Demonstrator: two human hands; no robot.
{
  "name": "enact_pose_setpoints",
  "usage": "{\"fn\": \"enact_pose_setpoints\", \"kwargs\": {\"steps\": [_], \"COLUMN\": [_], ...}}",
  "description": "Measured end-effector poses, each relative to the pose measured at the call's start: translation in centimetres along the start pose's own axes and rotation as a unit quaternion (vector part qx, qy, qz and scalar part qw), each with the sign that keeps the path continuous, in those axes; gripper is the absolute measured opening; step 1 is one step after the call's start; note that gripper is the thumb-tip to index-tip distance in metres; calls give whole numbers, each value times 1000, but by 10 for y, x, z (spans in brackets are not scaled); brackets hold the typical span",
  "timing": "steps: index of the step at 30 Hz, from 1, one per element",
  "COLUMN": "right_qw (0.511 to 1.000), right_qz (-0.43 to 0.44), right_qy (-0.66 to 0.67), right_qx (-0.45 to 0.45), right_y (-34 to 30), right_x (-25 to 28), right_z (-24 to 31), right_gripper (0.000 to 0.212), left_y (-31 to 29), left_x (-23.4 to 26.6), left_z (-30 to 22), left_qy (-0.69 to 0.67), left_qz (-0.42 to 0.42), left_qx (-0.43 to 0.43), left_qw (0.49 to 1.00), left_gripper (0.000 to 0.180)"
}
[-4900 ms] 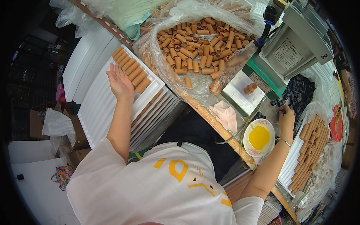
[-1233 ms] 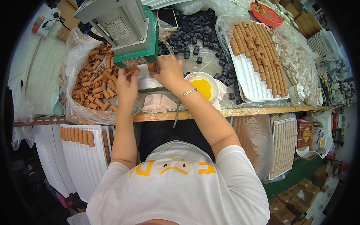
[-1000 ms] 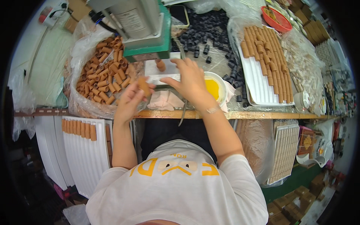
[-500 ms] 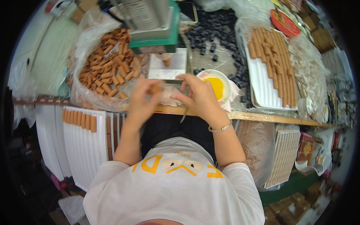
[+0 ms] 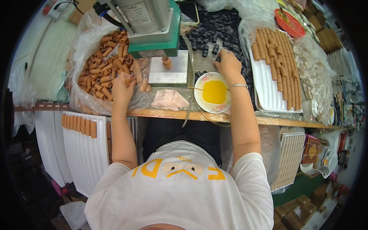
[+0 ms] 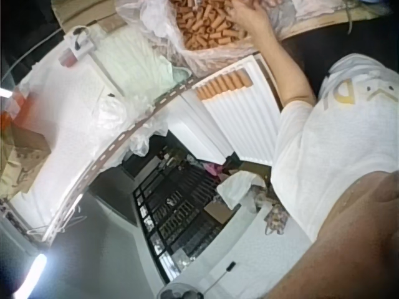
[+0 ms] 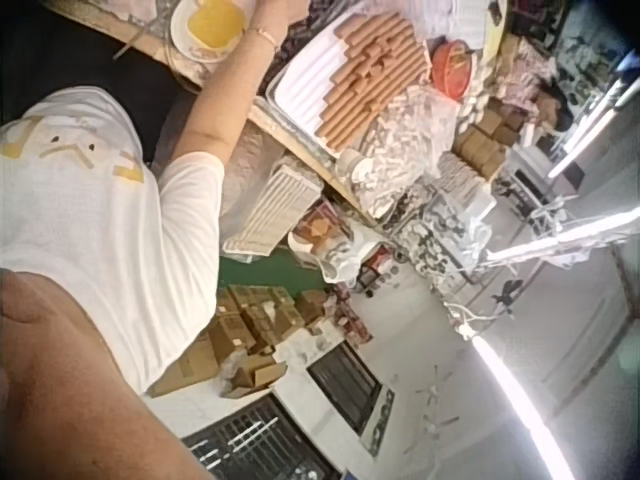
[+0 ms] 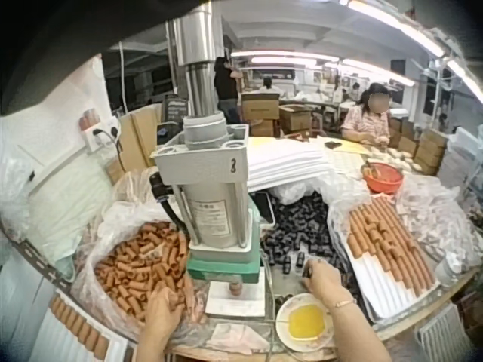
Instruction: Dipping small cylindrical components into adhesive and placing them into a slotted tray.
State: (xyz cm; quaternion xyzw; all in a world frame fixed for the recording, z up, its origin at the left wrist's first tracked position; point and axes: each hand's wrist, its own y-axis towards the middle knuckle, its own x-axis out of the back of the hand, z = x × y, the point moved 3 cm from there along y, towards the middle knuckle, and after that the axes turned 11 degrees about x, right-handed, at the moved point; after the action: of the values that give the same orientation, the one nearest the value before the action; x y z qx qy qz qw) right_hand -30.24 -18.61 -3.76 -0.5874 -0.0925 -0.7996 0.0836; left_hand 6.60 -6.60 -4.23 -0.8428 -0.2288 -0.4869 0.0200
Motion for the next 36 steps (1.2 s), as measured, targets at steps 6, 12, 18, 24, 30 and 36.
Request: {"fn": "enact_pose_setpoints", "kwargs": {"steps": [6, 12, 18, 24, 30, 36], "right_qw": [988, 914, 956, 953, 896, 907], "right_qz": [-113, -249, -133, -176, -300, -298], "right_qy": [91, 319, 227, -17, 257, 189], "right_qx": [47, 18, 132, 245, 202, 230], "right_y": [-13, -81, -117, -129, -138, -136], "right_x": [10, 32, 44, 24, 55, 62], "right_z": [-17, -11, 40, 50, 56, 63], "right_gripper": [24, 15, 7, 6, 11, 12], "left_y": [-14, -38, -69, -92, -102, -107], "left_x": [20, 24, -3, -44, -62, -74], "left_z": [-1, -23, -73, -115, -141, -166], "left_qy": [61, -324, -527, -728, -719, -715], "left_qz": [-14, 47, 298, 422, 421, 444], "left_qx": [18, 18, 34, 242, 321, 311], "left_qw": [998, 945, 795, 483, 450, 442], "left_gripper": [23, 24, 43, 33, 30, 33]}}
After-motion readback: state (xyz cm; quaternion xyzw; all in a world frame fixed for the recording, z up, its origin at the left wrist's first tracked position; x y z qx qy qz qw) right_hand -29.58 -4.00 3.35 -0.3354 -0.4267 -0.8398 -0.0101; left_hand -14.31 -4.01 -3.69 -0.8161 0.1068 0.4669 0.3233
